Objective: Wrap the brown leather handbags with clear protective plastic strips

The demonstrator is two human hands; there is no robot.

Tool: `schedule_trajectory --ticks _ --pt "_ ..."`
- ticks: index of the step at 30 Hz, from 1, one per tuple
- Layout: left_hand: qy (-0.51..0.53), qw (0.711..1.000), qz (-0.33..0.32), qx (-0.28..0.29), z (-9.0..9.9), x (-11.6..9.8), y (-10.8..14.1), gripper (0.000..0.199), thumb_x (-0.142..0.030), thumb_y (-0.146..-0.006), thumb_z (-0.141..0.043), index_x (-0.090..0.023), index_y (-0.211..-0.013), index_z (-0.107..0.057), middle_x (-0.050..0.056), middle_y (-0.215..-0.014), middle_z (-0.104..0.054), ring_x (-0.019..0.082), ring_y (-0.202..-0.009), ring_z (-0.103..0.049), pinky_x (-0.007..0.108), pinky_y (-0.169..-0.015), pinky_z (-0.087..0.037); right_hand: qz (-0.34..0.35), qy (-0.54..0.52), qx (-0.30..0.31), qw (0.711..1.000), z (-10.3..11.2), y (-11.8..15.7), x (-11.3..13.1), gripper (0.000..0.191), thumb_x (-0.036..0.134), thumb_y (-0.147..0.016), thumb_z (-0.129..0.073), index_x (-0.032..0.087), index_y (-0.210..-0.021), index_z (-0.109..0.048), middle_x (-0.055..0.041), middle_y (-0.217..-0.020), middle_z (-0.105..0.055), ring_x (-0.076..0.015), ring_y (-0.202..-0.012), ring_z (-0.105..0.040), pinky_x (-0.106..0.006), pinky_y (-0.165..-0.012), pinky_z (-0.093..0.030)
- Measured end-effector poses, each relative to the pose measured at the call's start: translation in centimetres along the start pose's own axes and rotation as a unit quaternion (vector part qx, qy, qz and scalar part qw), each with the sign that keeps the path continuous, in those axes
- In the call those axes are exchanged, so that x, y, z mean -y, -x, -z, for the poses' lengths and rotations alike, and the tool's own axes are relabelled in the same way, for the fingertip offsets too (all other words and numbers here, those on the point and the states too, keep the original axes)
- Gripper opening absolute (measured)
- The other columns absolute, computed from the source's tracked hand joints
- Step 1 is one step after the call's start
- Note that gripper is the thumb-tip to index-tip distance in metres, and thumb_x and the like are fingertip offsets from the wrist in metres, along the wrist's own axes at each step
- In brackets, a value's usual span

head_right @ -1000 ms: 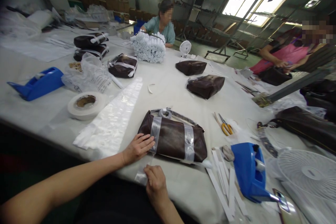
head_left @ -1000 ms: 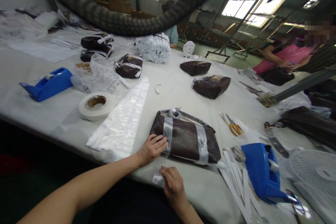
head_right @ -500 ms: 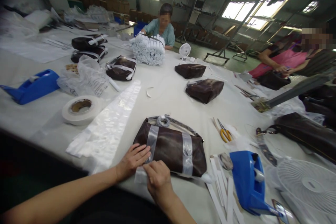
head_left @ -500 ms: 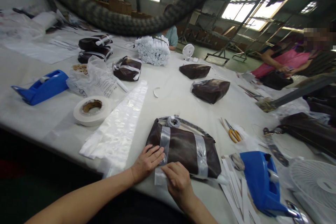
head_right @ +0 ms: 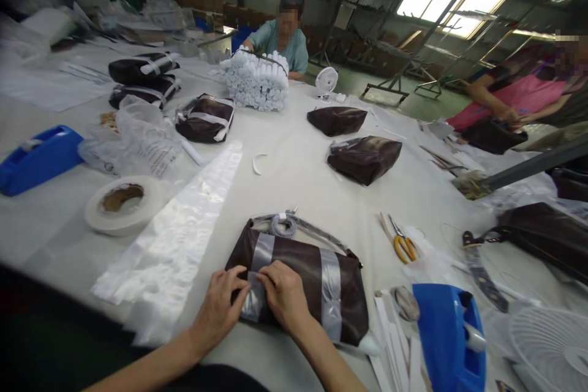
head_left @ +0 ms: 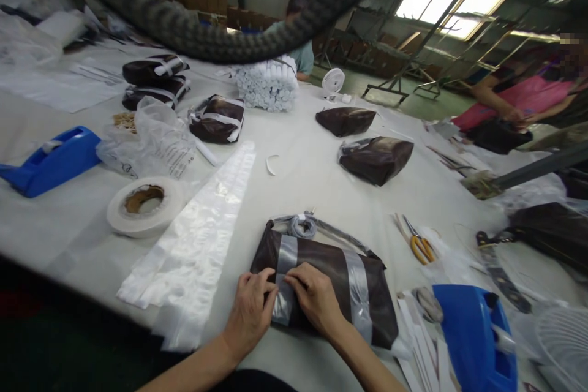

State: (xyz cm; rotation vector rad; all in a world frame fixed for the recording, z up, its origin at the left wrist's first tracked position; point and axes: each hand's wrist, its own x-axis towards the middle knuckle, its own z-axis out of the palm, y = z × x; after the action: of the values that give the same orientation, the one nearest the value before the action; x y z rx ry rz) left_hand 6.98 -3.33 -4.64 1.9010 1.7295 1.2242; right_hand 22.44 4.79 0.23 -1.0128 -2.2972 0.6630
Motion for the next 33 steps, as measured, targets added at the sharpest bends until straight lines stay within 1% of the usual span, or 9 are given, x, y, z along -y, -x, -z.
schedule_trajectory --ticks 8,10,13,15,17,20,27,30,33 --pt "-0.048 0.999 -0.021 0.002 0.1 0.1 -1.1 0.023 -0.017 -0.095 -0.042 -0.020 -0.117 -0.049 0.004 -0.085 -0.067 0.023 -0.082 -0.062 0.045 -0.087 -0.043 0.006 0.098 0.018 0.995 -1.1 -0.7 -1.9 0.027 0.024 -0.097 -0.045 0.020 -0.083 -0.067 -0.0036 -0.073 -0.065 -0.0153 -0.065 -0.062 -0.025 -0.061 -0.046" --pt "-0.071 0.996 -0.048 0.000 0.4 -0.6 -1.1 0.022 -0.019 -0.095 -0.044 -0.020 -0.114 -0.053 0.008 -0.099 -0.067 0.024 -0.091 -0.062 0.045 -0.090 -0.044 0.003 0.103 0.022 0.994 -1.2 -0.6 -2.2 0.027 0.025 -0.097 -0.044 0.020 -0.084 -0.067 -0.0032 -0.073 -0.064 -0.0148 -0.065 -0.062 -0.024 -0.061 -0.045" --pt "-0.102 0.985 -0.137 -0.007 0.6 -1.9 -0.4 0.023 -0.019 -0.094 -0.046 -0.019 -0.115 -0.056 0.011 -0.122 -0.062 0.027 -0.115 -0.054 0.048 -0.100 -0.039 0.000 0.102 0.020 0.995 -1.4 -0.6 -2.4 0.026 0.025 -0.097 -0.045 0.020 -0.084 -0.066 -0.0029 -0.074 -0.065 -0.0144 -0.065 -0.062 -0.024 -0.061 -0.044" --pt "-0.141 0.972 -0.189 0.016 0.4 -2.2 0.2 0.030 -0.019 -0.093 -0.046 -0.016 -0.122 -0.055 0.012 -0.130 -0.058 0.029 -0.125 -0.048 0.048 -0.104 -0.036 0.005 0.100 0.017 0.995 -1.4 -0.5 -2.6 0.025 0.024 -0.097 -0.044 0.019 -0.084 -0.065 -0.0031 -0.075 -0.066 -0.0147 -0.066 -0.063 -0.025 -0.063 -0.045" --pt "-0.205 0.955 -0.208 0.057 0.0 -2.1 0.9 0.042 -0.023 -0.093 -0.047 -0.011 -0.133 -0.048 0.014 -0.138 -0.052 0.031 -0.131 -0.042 0.048 -0.104 -0.036 0.009 0.101 0.013 0.995 -1.5 -0.4 -2.8 0.024 0.023 -0.097 -0.044 0.019 -0.085 -0.065 -0.0036 -0.076 -0.067 -0.0153 -0.067 -0.064 -0.025 -0.064 -0.046" --pt "-0.285 0.933 -0.199 0.094 -0.7 -1.4 1.6 0.054 -0.027 -0.091 -0.048 -0.006 -0.140 -0.039 0.018 -0.145 -0.043 0.033 -0.134 -0.038 0.046 -0.102 -0.040 0.010 0.102 -0.003 0.995 -1.7 -0.3 -2.9 0.022 0.021 -0.096 -0.045 0.019 -0.085 -0.064 -0.0037 -0.076 -0.068 -0.0157 -0.068 -0.064 -0.025 -0.064 -0.046" --pt "-0.323 0.923 -0.196 0.076 -1.4 -1.7 1.8 0.052 -0.023 -0.090 -0.046 -0.007 -0.140 -0.041 0.015 -0.143 -0.046 0.030 -0.135 -0.038 0.048 -0.098 -0.044 0.006 0.095 -0.030 0.995 -1.8 -0.1 -2.6 0.023 0.023 -0.096 -0.046 0.019 -0.084 -0.065 -0.0038 -0.075 -0.067 -0.0152 -0.067 -0.064 -0.025 -0.063 -0.047" --pt "-0.279 0.938 -0.188 0.081 -1.1 -1.8 1.7 0.053 -0.026 -0.091 -0.046 -0.008 -0.141 -0.039 0.016 -0.142 -0.047 0.032 -0.132 -0.042 0.052 -0.096 -0.046 -0.004 0.099 -0.025 0.995 -1.8 -0.1 -2.5 0.023 0.024 -0.096 -0.046 0.019 -0.084 -0.065 -0.0038 -0.076 -0.066 -0.0150 -0.067 -0.063 -0.025 -0.063 -0.046" --pt "-0.154 0.976 -0.134 0.073 -0.3 -1.1 0.7 0.041 -0.023 -0.094 -0.043 -0.018 -0.135 -0.048 0.010 -0.137 -0.054 0.027 -0.124 -0.052 0.047 -0.096 -0.049 -0.002 0.103 -0.018 0.995 -1.7 0.0 -2.4 0.024 0.025 -0.097 -0.045 0.019 -0.085 -0.064 -0.0038 -0.078 -0.066 -0.0151 -0.069 -0.063 -0.025 -0.065 -0.046"
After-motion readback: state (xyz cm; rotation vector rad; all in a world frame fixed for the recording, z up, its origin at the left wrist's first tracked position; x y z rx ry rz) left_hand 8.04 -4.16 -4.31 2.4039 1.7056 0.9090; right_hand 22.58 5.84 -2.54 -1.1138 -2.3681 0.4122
